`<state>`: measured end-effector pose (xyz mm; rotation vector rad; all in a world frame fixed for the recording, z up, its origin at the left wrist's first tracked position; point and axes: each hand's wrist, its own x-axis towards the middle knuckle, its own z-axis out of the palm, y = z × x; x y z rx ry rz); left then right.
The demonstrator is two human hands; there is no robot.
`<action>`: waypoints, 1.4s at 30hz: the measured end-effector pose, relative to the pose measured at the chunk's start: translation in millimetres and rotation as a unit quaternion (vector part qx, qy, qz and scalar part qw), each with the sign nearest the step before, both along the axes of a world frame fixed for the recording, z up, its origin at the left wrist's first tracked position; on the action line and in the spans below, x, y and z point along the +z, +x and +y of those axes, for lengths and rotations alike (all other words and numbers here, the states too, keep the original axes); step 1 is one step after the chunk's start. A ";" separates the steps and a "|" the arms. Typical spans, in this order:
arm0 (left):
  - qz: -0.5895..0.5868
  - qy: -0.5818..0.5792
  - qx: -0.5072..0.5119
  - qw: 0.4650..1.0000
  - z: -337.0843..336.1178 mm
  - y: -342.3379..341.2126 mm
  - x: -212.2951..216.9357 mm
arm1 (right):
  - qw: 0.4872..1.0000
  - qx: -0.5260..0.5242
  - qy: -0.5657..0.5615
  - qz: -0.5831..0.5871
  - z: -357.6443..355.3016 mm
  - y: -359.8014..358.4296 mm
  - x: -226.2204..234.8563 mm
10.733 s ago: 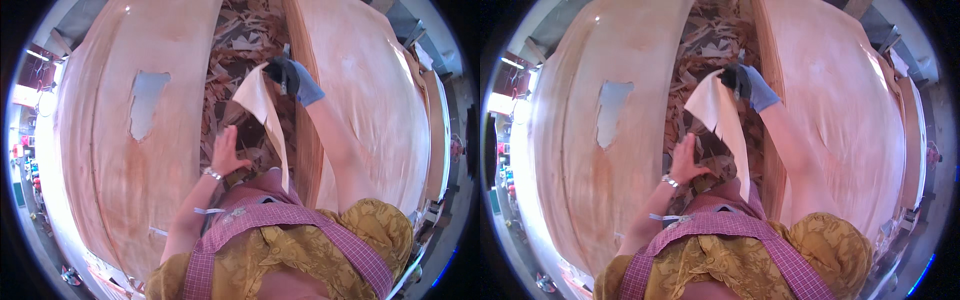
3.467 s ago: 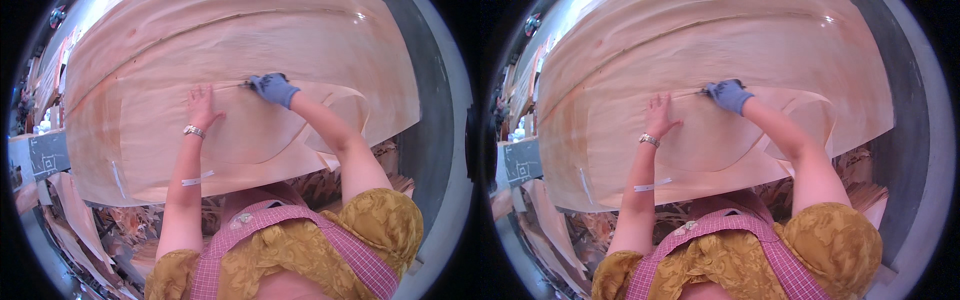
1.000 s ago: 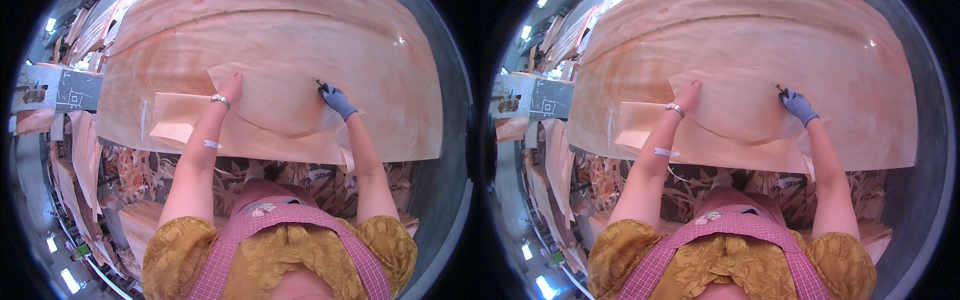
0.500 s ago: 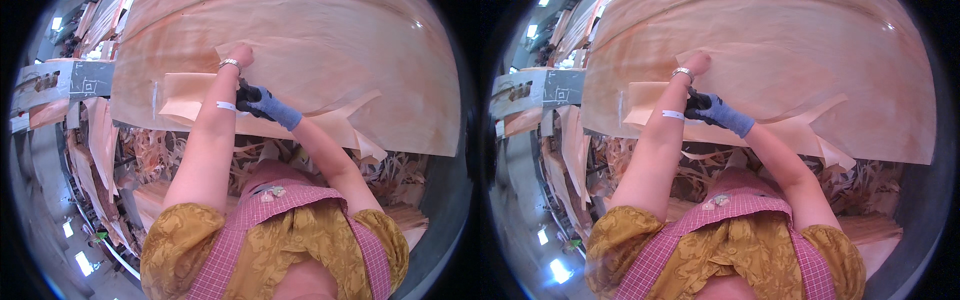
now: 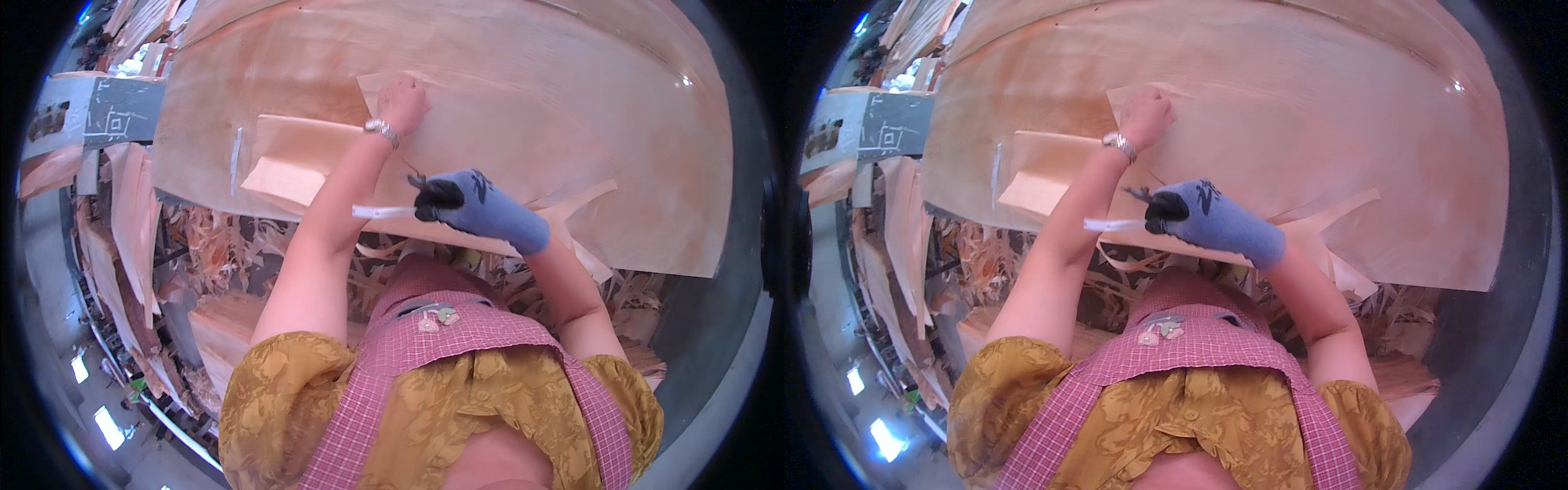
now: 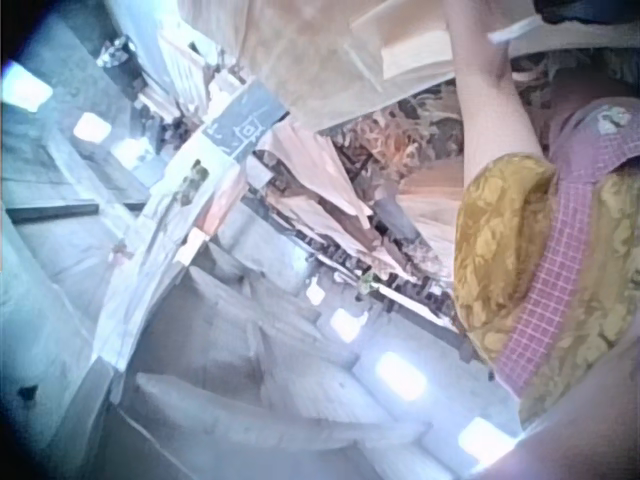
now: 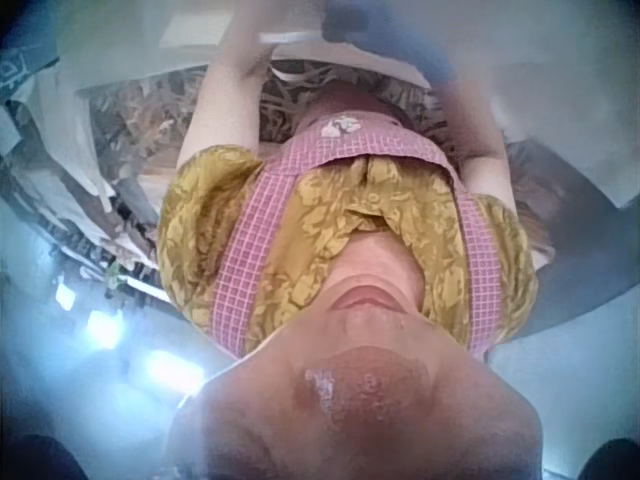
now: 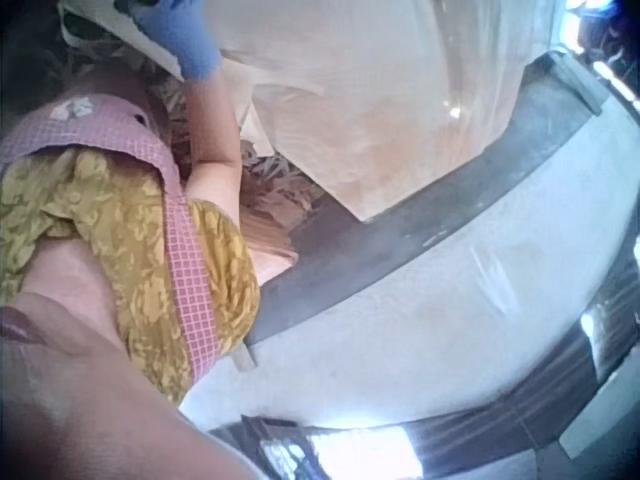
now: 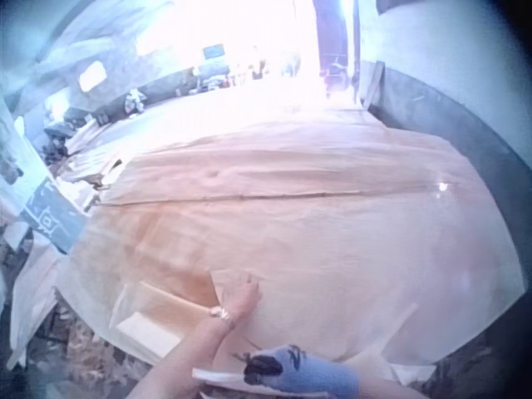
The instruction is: The person aligns a sheet of wood veneer on a table, measures a section using a rod, and uses a blade to cut a specific shape from the material.
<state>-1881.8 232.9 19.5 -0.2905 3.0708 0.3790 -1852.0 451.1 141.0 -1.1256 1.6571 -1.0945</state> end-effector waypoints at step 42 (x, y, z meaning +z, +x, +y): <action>0.175 -0.030 0.196 0.964 -24.6 109.4 -33.0 | 0.967 -0.156 0.186 -0.077 -178.8 -74.2 -138.3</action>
